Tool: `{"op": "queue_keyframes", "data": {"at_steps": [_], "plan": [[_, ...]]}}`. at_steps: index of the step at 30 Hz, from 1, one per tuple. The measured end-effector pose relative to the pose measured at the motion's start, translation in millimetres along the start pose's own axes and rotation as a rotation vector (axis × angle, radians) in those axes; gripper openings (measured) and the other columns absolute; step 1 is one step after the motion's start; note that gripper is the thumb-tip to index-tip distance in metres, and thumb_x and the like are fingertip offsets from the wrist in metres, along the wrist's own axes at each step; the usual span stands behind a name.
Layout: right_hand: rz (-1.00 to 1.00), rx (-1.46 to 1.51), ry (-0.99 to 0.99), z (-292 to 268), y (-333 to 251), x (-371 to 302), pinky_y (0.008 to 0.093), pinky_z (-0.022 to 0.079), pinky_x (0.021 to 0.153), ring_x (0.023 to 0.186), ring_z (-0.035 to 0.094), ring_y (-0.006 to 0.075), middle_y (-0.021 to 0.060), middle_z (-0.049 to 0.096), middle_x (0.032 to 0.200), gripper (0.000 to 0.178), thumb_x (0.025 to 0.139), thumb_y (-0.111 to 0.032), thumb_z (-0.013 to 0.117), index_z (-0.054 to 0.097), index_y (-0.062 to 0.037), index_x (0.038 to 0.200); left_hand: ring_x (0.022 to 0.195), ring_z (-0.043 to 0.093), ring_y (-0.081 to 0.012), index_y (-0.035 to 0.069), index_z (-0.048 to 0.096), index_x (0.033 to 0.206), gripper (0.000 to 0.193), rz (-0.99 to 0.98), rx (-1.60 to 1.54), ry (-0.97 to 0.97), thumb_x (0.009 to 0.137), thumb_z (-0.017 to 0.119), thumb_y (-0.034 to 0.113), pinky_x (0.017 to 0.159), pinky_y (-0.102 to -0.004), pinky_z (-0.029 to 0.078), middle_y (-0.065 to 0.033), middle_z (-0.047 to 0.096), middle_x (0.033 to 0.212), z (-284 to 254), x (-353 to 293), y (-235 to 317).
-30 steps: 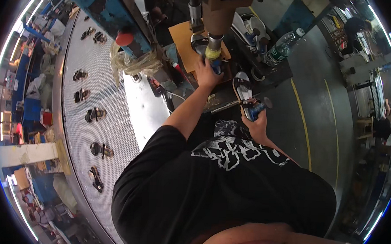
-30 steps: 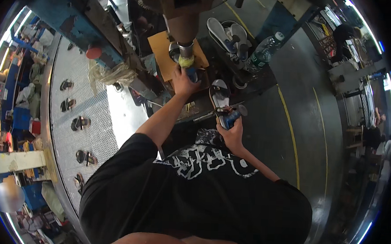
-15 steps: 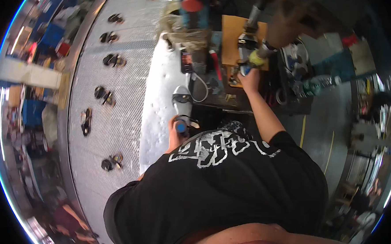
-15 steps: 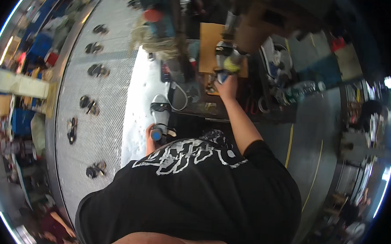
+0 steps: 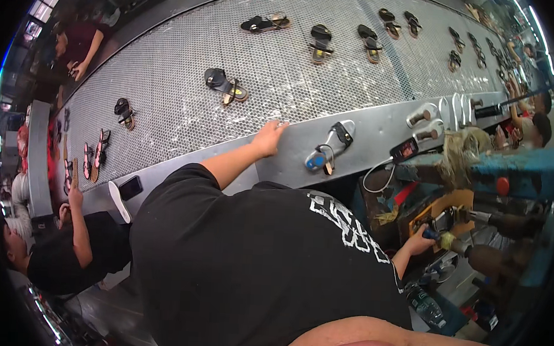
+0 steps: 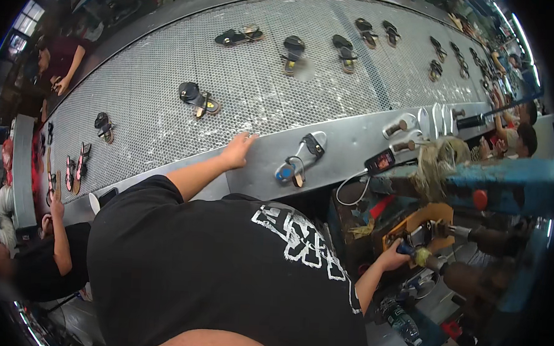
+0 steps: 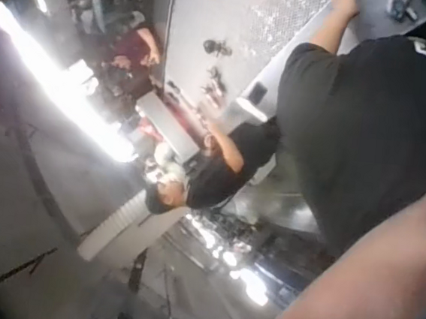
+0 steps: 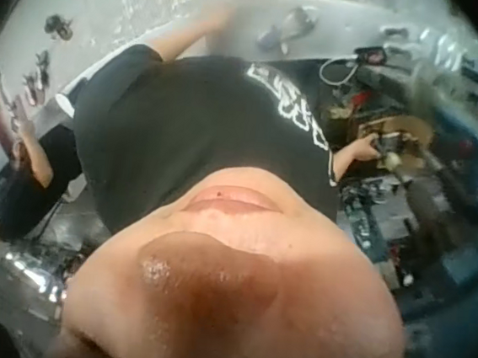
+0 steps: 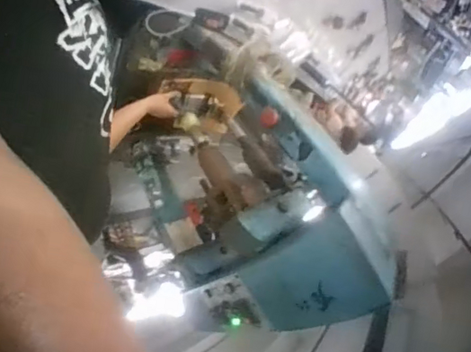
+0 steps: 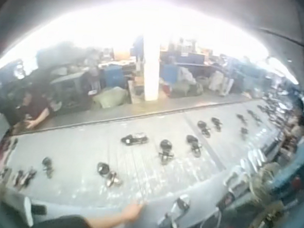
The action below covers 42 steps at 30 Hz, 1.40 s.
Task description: The person repeatedly takes sandals from a conveyor belt, fits them onto shoe lasts by hand, presses them using a mechanical press, and places them on the workbench.
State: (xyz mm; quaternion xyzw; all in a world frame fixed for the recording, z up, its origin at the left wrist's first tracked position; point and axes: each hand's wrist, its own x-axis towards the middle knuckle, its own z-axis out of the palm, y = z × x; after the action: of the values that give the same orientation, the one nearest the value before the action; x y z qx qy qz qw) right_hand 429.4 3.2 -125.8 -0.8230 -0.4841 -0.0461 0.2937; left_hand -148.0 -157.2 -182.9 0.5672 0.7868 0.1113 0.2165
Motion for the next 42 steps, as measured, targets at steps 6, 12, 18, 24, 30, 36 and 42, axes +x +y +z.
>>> {"op": "queue_keyframes", "data": {"at_steps": [6,12,18,24,30,36,42], "plan": [[0.089,-0.055,-0.049,-11.4,-27.1,-5.5,0.0443,0.047,0.08,0.097,0.06,0.0393,0.024,0.061,0.106,0.073,0.074,-0.051,0.071,0.049,0.0054,0.115,0.131,0.033,-0.0366,0.01,0.026,0.143,0.092,0.118,0.347,0.079,0.066,0.075,0.009,0.107,-0.0434,0.033,-0.0205,0.031,0.142,-26.6,30.4,-137.3],[0.042,0.058,0.022,27.2,-3.7,-11.8,0.0419,0.047,0.085,0.1,0.06,0.037,0.0246,0.06,0.111,0.072,0.066,-0.028,0.083,0.047,0.0063,0.119,0.121,0.044,-0.0326,0.008,0.037,0.136,0.072,0.179,0.462,-0.245,0.071,0.068,0.007,0.099,-0.0425,0.04,-0.0194,0.047,0.126,-59.2,91.9,-196.1],[0.057,0.118,0.017,-0.5,-58.0,-96.2,0.0399,0.047,0.087,0.099,0.061,0.0309,0.0219,0.06,0.112,0.07,0.063,-0.015,0.085,0.049,0.0073,0.118,0.1,0.055,-0.0323,0.012,0.045,0.13,0.075,0.211,-0.629,0.217,0.062,0.076,0.016,0.085,-0.0416,0.047,-0.0186,0.05,0.117,-208.6,119.7,-143.7],[-0.045,0.645,-0.38,-20.0,-217.0,-186.9,0.0344,0.047,0.085,0.09,0.059,0.0199,0.0104,0.063,0.102,0.038,0.074,-0.006,0.076,0.06,0.0059,0.105,0.103,0.056,-0.0235,0.005,0.027,0.142,0.089,0.194,-0.866,0.286,0.069,0.076,0.02,0.085,-0.0333,0.049,-0.0114,0.052,0.122,-95.8,20.9,-122.5],[-0.154,0.883,-0.878,-1.9,-324.3,-237.2,0.0329,0.039,0.095,0.108,0.051,0.02,0.0099,0.053,0.121,0.059,0.069,-0.004,0.073,0.049,-0.0011,0.124,0.099,0.061,-0.0332,-0.002,0.049,0.116,0.032,-0.356,-2.285,-0.924,0.089,0.056,0.014,0.089,-0.0471,0.05,-0.0232,0.059,0.108,-67.7,-4.1,45.9],[-0.61,0.988,-1.141,-74.3,-299.6,-209.3,0.0317,0.034,0.103,0.12,0.046,0.0193,0.0102,0.051,0.131,0.054,0.069,-0.004,0.069,0.049,-0.0036,0.119,0.103,0.06,-0.0279,-0.004,0.053,0.11,0.026,-0.303,-2.346,-0.13,0.087,0.052,0.009,0.095,-0.0407,0.046,-0.0177,0.06,0.109,-82.3,117.9,29.0],[-0.38,1.05,-1.066,-76.1,-211.4,-184.3,0.0323,0.033,0.103,0.12,0.045,0.0191,0.0103,0.048,0.129,0.062,0.069,-0.008,0.071,0.047,-0.0054,0.126,0.104,0.059,-0.0279,-0.004,0.054,0.116,0.035,-0.061,-1.788,-0.575,0.082,0.051,0.004,0.095,-0.0382,0.044,-0.0147,0.06,0.114,-24.1,77.0,156.1]]}}
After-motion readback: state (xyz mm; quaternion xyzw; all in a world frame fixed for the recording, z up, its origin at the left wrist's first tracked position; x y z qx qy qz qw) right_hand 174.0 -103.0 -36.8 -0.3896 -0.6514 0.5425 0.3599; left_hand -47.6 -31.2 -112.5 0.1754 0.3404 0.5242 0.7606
